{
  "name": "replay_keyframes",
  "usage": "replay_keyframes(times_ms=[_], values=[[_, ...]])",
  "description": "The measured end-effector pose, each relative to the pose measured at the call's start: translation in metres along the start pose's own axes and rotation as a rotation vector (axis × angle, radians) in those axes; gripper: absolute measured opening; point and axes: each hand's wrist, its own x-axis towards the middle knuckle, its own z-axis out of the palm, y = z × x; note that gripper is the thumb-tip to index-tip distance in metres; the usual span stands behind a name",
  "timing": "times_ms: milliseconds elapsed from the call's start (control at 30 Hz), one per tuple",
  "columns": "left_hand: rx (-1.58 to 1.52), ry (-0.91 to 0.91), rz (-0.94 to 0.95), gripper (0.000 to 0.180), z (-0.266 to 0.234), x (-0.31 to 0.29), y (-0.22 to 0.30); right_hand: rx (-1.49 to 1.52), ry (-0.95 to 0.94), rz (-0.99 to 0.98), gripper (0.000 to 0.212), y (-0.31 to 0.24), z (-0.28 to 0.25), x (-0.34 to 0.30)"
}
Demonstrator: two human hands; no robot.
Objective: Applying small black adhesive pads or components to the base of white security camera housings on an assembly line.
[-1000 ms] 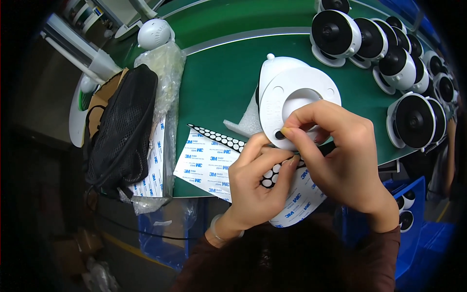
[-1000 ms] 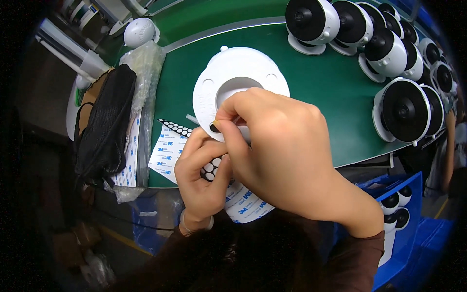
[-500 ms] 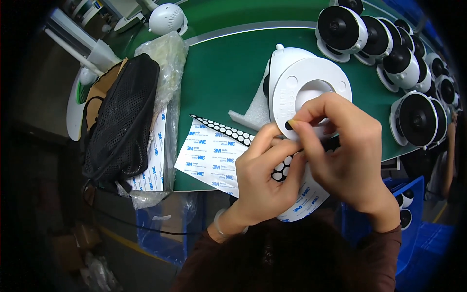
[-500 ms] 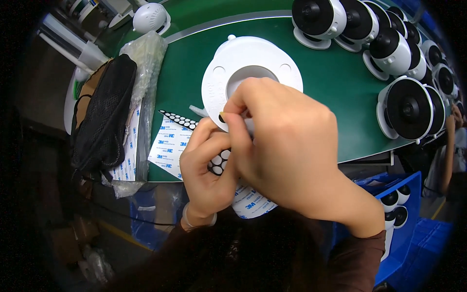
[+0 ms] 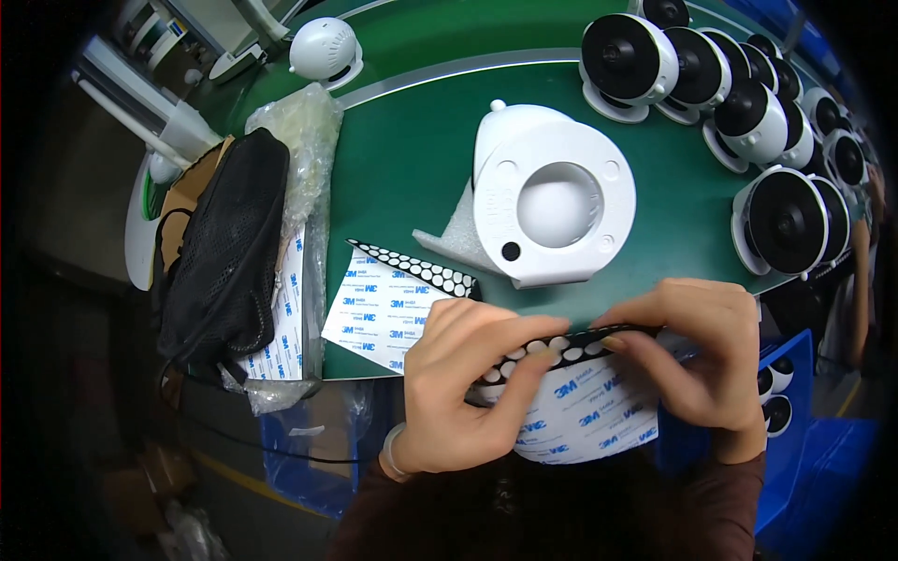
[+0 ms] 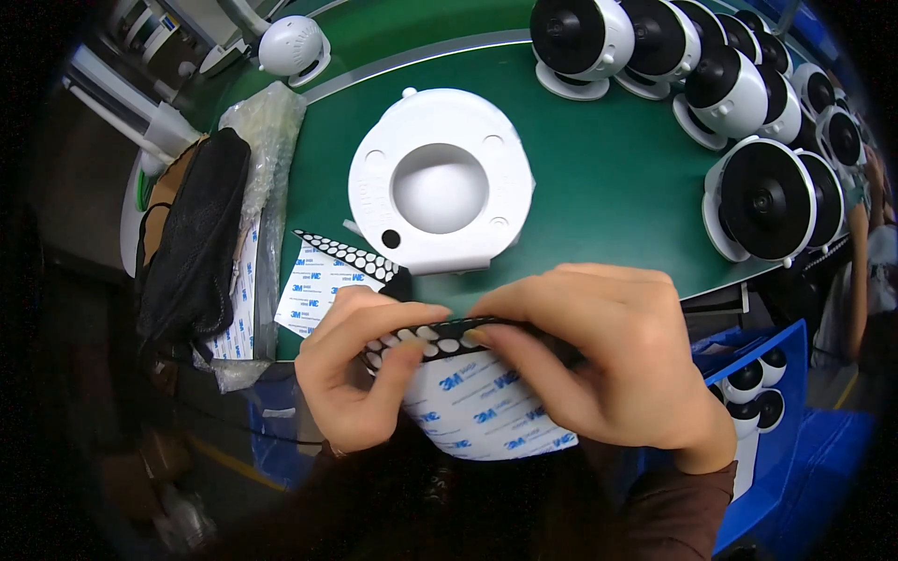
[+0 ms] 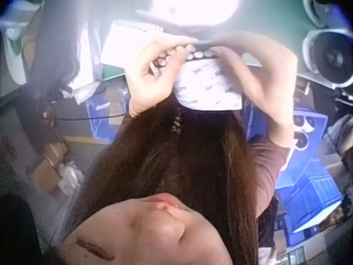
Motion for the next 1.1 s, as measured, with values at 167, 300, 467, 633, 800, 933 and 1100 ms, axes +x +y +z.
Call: replay_keyframes(times_ms=[167,300,467,633,800,933,1100], values=[[-0.043,0.095,0.061,0.011,0.012,0.006,-0.001,-0.093,0.117,-0.029,0.019,0.002,0.012,0.000],[-0.022,0.104,0.098,0.011,0.015,0.008,-0.002,-0.204,0.165,-0.177,0.022,0.003,0.009,0.000],[0.041,0.093,0.113,0.010,0.018,0.010,-0.001,-0.247,0.159,-0.207,0.023,0.006,0.008,-0.001],[0.026,0.108,0.124,0.008,0.021,0.010,-0.004,-0.272,0.166,-0.238,0.022,0.007,0.009,0.001],[0.006,0.127,0.105,0.007,0.021,0.010,-0.007,-0.287,0.215,-0.278,0.022,0.011,0.014,0.001],[-0.008,0.124,0.095,0.007,0.020,0.010,-0.006,-0.339,0.244,-0.326,0.020,0.016,0.017,0.001],[-0.026,0.144,0.083,0.005,0.021,0.009,-0.008,-0.359,0.264,-0.363,0.022,0.017,0.021,0.001]])
